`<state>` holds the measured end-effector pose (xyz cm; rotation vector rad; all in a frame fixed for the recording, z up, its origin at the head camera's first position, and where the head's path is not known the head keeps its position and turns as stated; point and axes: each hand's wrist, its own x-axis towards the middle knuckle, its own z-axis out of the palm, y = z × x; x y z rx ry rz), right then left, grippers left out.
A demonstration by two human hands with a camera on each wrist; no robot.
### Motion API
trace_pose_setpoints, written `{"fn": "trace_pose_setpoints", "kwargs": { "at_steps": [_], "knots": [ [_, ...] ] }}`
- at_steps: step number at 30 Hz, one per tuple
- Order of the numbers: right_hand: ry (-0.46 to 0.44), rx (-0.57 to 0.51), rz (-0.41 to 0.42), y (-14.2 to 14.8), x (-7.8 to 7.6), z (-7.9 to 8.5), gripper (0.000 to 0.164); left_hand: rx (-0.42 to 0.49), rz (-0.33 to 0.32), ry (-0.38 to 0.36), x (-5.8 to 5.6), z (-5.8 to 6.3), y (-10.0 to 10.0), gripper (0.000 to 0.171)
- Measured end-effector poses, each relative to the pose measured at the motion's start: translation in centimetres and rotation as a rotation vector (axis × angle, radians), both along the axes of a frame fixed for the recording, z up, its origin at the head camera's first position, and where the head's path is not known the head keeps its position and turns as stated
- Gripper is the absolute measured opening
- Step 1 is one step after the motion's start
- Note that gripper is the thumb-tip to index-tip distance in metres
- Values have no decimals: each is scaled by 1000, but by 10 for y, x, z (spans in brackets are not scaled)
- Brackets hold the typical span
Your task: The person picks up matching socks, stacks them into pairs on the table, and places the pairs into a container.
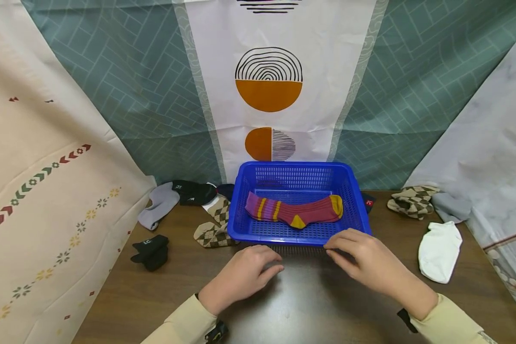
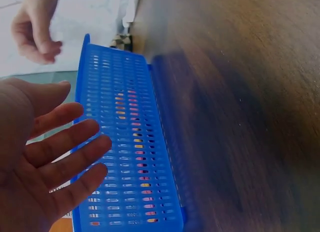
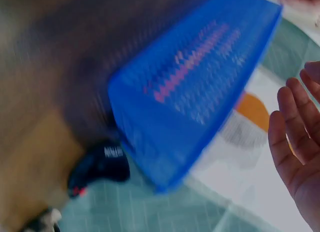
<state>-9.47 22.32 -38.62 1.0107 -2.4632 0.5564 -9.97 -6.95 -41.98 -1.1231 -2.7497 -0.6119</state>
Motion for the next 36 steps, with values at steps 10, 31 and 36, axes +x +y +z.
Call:
{"fn": "trace_pose_setpoints", "kwargs": {
  "at_steps": [10, 31, 36],
  "knots": [
    [-5, -29, -410, 75, -65, 17, 25, -59, 8, 29, -3, -9, -5, 23],
    [-737, 273, -677, 183, -147, -62, 87, -140, 8, -17, -6, -18, -9, 19],
    [-758, 314, -639, 185, -147, -79, 86, -147, 9, -26, -7, -19, -11, 18]
  ]
}}
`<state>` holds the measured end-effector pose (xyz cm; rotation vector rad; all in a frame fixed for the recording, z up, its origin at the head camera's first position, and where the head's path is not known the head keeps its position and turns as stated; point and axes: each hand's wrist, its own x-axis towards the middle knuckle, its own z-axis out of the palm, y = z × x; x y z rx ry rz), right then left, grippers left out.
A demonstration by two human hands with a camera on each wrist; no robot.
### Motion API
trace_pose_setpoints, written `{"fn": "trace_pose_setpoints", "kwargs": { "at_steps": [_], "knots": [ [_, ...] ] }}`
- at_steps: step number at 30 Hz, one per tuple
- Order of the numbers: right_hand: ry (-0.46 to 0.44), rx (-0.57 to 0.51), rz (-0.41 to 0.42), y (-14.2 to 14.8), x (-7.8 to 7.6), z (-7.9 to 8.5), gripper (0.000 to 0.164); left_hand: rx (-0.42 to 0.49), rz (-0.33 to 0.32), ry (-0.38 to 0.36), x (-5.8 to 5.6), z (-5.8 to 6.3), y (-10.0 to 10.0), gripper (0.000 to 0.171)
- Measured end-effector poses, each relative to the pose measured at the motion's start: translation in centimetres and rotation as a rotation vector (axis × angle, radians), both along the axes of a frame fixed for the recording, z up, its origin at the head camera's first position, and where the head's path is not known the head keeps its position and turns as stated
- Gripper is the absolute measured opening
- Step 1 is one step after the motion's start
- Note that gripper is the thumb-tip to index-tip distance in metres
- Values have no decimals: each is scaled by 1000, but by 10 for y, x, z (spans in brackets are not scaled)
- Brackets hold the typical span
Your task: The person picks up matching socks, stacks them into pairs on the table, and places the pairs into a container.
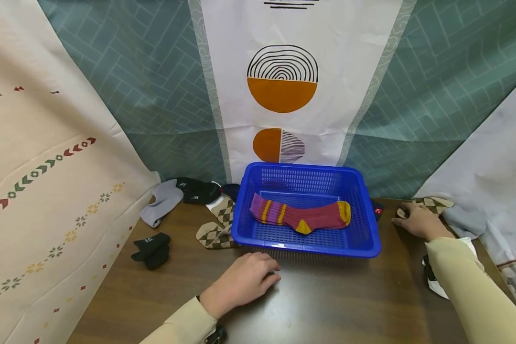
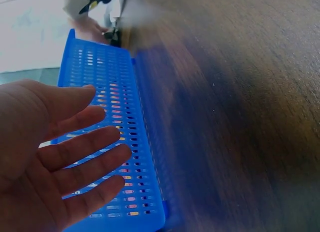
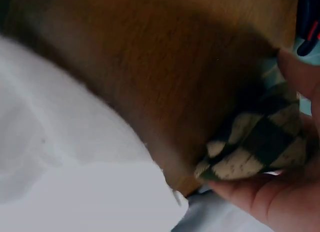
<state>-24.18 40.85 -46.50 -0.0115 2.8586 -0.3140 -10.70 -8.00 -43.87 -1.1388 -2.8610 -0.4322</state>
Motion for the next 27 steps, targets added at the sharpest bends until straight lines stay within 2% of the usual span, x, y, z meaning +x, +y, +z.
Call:
{"fn": "trace_pose_setpoints", "kwargs": {
  "at_steps": [3, 7, 9, 12, 16, 17, 22, 27],
  "knots": [
    [52, 6, 6, -1, 3, -1, 71, 3, -8, -6, 0, 1, 1, 18],
    [173, 12, 40, -6, 7, 2, 42, 11, -19, -6, -1, 1, 3, 18],
    [239, 13, 60, -7, 9, 7, 35, 15, -23, -4, -1, 1, 5, 18],
    [255, -82, 17, -10, 15, 19, 36, 18, -25, -6, 0, 1, 6, 18],
    [290, -216, -58, -19, 26, 44, 44, 24, -26, -11, 1, 2, 7, 19],
    [326, -232, -66, -23, 29, 51, 44, 28, -26, -11, 1, 2, 7, 19],
    [505, -272, -60, -53, 47, 84, 41, 55, -21, -19, 1, 7, 6, 17],
    [576, -363, -20, -92, 73, 112, 38, 93, -18, -12, 2, 12, 6, 16]
  ]
}}
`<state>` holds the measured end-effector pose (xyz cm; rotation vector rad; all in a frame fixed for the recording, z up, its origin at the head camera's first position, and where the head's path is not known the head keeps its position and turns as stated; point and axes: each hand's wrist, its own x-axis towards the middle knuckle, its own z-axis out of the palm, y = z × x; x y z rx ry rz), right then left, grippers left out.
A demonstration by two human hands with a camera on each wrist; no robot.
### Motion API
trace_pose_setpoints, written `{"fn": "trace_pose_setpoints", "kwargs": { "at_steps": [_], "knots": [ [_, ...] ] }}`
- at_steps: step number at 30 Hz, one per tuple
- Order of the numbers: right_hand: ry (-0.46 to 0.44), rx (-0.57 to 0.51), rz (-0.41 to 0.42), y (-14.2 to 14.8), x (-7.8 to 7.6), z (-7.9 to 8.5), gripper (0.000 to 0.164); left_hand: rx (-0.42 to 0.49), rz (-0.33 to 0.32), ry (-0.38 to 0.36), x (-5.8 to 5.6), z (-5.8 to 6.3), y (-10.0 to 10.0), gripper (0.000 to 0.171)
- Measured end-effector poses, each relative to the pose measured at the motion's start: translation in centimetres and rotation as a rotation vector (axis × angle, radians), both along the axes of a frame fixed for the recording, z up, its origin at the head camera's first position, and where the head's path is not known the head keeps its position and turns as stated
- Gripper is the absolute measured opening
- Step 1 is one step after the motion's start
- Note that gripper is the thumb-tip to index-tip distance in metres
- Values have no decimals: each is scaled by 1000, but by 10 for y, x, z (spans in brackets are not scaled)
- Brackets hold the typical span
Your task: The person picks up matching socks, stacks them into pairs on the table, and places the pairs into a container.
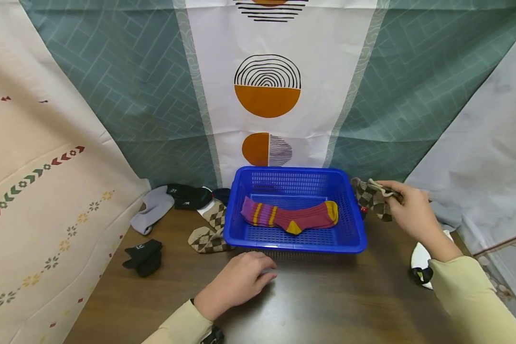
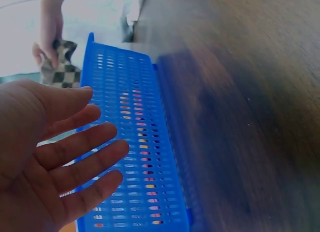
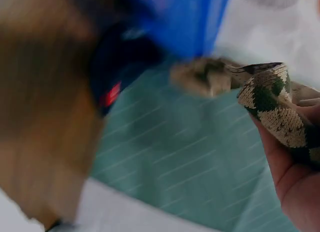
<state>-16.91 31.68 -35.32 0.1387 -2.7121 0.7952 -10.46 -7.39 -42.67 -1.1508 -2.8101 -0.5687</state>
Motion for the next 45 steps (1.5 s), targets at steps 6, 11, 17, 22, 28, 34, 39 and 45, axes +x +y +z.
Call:
{"fn": "trace_pose_setpoints", "kwargs": {
  "at_steps": [6, 11, 17, 22, 28, 34, 39, 45],
  "knots": [
    [124, -108, 105, -48, 25, 14, 35, 88, 30, -60, 5, 11, 2, 21],
    [121, -196, 245, -88, 48, 13, 39, 241, 69, -113, 8, 25, 10, 31],
    [115, -276, 372, -130, 70, -4, 40, 525, 101, -316, 9, 34, 23, 46],
    [177, -245, 462, -159, 82, -25, 45, 694, 114, -559, 8, 41, 30, 43],
    [278, -124, 552, -176, 90, -36, 58, 800, 141, -652, 11, 63, 28, 43],
    [375, -251, 659, -173, 86, -33, 47, 821, 191, -572, -2, 55, 19, 32],
    [436, -321, 540, -162, 74, -27, 49, 834, 98, -599, -10, 55, 11, 25],
    [359, -133, 553, -162, 70, -28, 68, 754, 44, -596, -12, 64, 11, 22]
  ]
}}
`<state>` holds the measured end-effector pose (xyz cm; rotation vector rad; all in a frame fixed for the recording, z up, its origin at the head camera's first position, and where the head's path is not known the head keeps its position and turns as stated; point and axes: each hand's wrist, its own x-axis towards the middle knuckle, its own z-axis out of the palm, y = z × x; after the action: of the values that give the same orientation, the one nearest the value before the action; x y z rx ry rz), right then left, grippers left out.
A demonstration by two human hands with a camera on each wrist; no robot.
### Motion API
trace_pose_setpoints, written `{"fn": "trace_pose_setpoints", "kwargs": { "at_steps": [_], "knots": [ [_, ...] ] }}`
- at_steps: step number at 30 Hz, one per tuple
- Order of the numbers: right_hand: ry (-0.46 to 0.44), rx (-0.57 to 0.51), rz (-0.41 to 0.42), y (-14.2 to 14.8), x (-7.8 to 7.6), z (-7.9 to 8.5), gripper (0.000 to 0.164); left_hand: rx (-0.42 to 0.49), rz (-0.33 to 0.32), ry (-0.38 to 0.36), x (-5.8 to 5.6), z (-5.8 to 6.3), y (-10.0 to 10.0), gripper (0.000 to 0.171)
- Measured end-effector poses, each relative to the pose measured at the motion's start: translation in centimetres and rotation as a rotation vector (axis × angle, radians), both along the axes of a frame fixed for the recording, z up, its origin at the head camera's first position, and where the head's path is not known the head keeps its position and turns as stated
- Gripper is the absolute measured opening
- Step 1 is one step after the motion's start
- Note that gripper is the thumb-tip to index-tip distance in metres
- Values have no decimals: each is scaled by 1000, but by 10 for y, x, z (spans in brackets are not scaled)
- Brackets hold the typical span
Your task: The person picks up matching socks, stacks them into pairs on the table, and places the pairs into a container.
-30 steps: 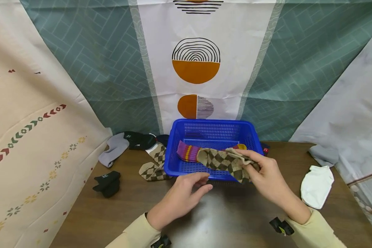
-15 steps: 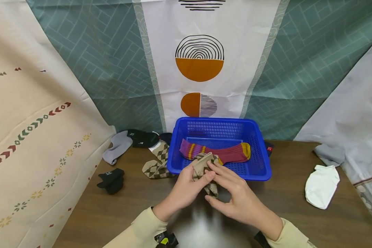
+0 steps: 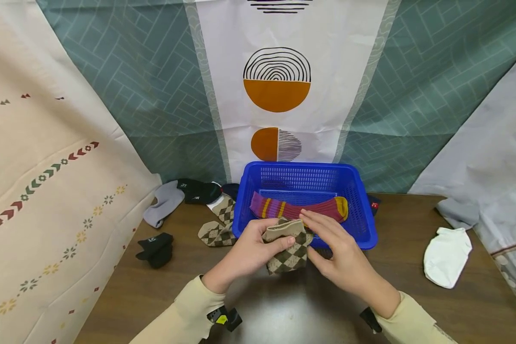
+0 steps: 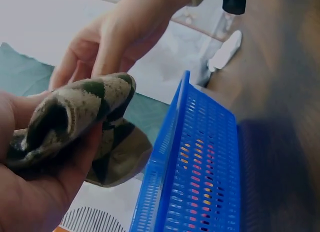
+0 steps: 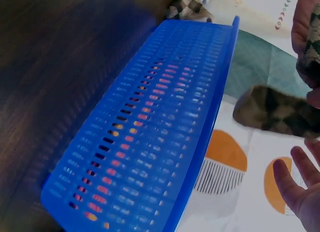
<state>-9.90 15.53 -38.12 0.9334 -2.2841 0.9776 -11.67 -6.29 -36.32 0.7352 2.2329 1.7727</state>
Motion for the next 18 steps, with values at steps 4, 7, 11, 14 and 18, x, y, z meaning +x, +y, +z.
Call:
{"fn": "trace_pose_setpoints", "kwargs": {
  "at_steps": [4, 7, 11, 14, 18],
  "knots": [
    [35, 6, 47, -4, 0, -4, 58, -53, 61, 61, -1, 0, 4, 19],
    [35, 17, 24, -5, 2, -7, 55, -110, 177, 154, -2, 0, 6, 24],
    [27, 57, -11, -5, 4, -8, 56, -207, 269, 341, -3, 0, 7, 44],
    [-6, 76, -8, -5, 4, -7, 56, -243, 216, 479, -4, 2, 7, 51],
    [-100, 52, 13, -4, 7, -5, 52, -210, 119, 594, -5, 4, 8, 34]
  ]
}}
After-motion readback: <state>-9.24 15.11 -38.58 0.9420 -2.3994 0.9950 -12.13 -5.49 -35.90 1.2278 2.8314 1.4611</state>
